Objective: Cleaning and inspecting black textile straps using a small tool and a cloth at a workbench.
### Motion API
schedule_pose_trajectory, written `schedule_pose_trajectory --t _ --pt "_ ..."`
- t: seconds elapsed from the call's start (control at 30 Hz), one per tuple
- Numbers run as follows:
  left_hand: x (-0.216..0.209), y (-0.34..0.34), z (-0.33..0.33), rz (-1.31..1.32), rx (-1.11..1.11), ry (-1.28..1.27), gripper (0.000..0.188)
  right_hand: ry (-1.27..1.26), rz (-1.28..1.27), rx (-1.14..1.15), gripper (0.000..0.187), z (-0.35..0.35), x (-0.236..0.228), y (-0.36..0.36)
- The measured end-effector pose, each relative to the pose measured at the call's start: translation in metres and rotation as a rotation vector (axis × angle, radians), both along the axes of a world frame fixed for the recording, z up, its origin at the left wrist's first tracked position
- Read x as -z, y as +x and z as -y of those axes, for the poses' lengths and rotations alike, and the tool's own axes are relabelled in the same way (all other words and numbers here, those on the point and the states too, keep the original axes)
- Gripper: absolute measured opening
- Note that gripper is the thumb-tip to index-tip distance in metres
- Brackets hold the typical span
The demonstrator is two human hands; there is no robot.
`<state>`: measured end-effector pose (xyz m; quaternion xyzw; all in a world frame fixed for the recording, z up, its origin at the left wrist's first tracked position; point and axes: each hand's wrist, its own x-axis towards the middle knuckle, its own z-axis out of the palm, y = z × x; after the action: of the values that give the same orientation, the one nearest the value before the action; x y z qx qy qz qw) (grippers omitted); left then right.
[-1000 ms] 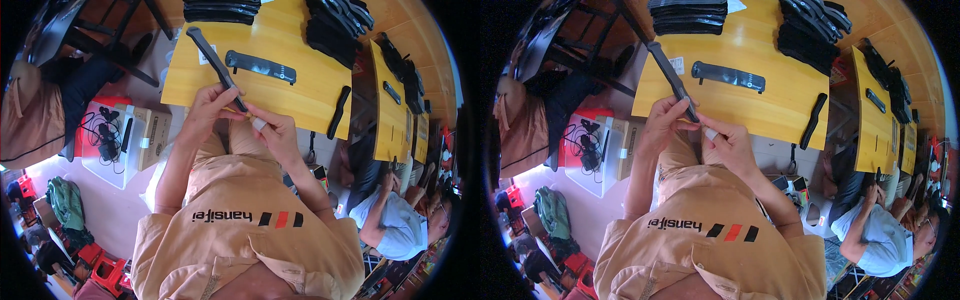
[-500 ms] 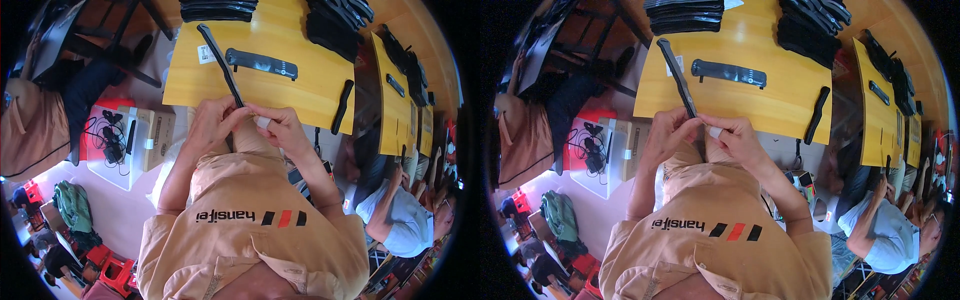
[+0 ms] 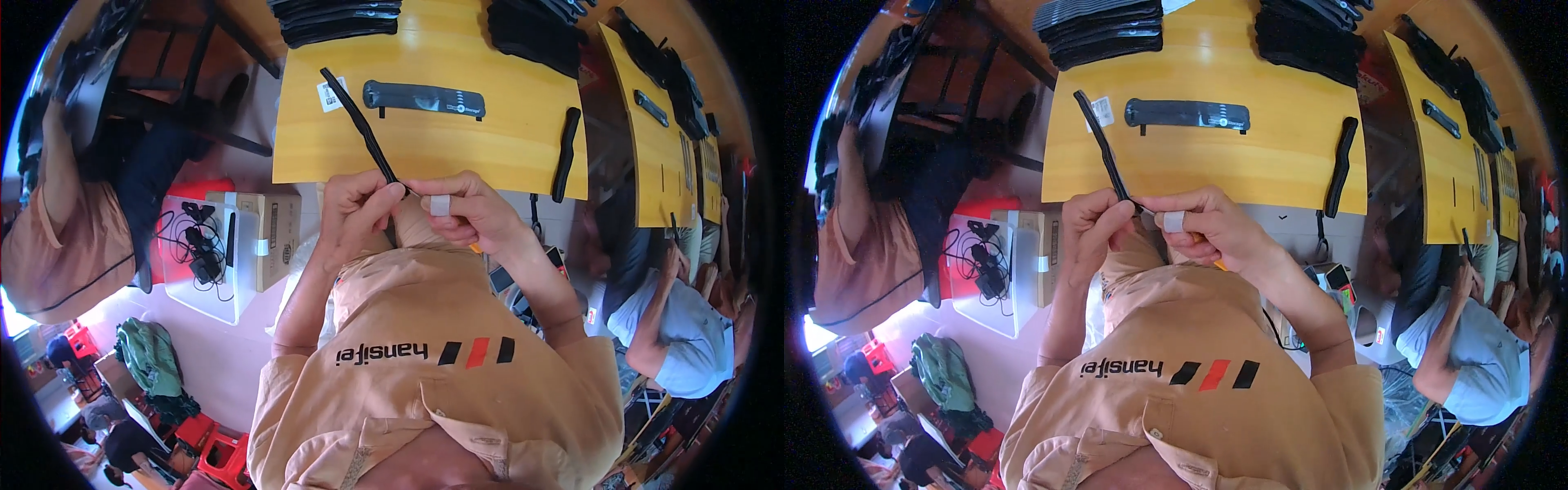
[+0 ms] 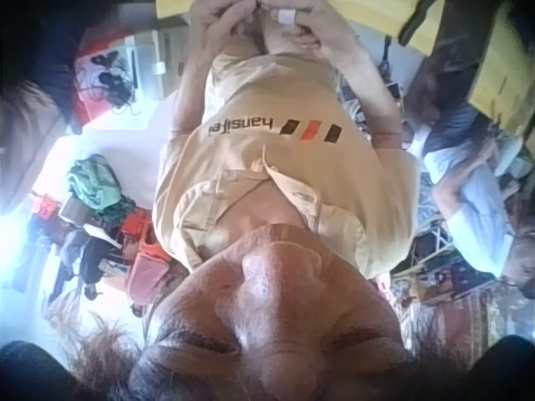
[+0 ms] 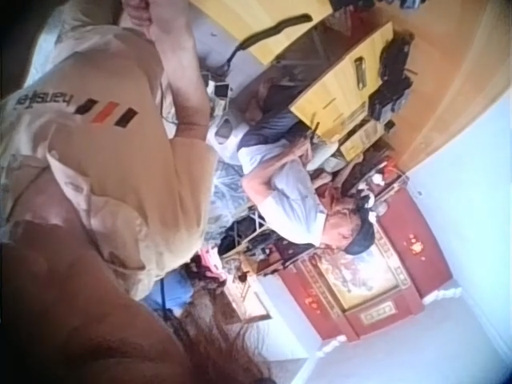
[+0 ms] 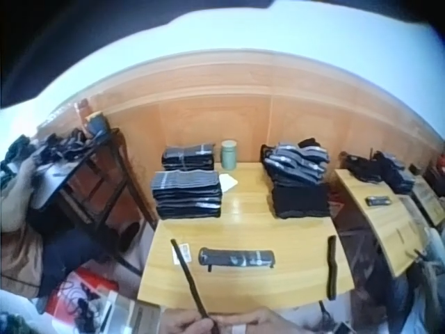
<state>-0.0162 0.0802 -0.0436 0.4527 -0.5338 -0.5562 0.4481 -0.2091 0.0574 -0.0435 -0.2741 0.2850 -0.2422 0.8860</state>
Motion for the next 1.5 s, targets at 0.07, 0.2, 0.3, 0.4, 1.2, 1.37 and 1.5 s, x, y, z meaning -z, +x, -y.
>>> schedule_pose_trajectory --t 0.07,0.2,0.3,0.4,1.2,1.37,1.5 --pt "0.002 -0.001 -0.001 -0.102 -0.030 0.092 0.025 0.068 0.089 -0.015 0.040 0.000 0.002 -0.002" --pt "0.003 -0.007 0.001 -0.155 -0.123 0.157 0.026 0.026 0.119 0.041 0.035 -0.006 0.003 0.004" --pt "0.003 -0.009 0.002 -0.126 -0.210 0.172 0.027 -0.347 -0.132 0.160 0.035 -0.008 0.004 0.011" --pt "-0.001 -0.008 0.000 -0.097 -0.200 0.171 0.029 -0.511 -0.291 0.215 0.025 -0.008 0.002 0.012" --pt "-0.030 -0.007 -0.026 -0.545 0.257 0.186 0.031 -0.173 0.327 0.012 0.024 -0.014 -0.006 0.013" --pt "-0.038 0.000 -0.024 0.130 0.216 0.095 0.027 -0.418 -0.011 -0.050 0.024 -0.009 -0.022 0.013" --pt "-0.043 0.004 -0.024 0.136 0.251 0.316 0.027 -0.330 0.110 -0.123 0.024 -0.006 -0.007 0.009"
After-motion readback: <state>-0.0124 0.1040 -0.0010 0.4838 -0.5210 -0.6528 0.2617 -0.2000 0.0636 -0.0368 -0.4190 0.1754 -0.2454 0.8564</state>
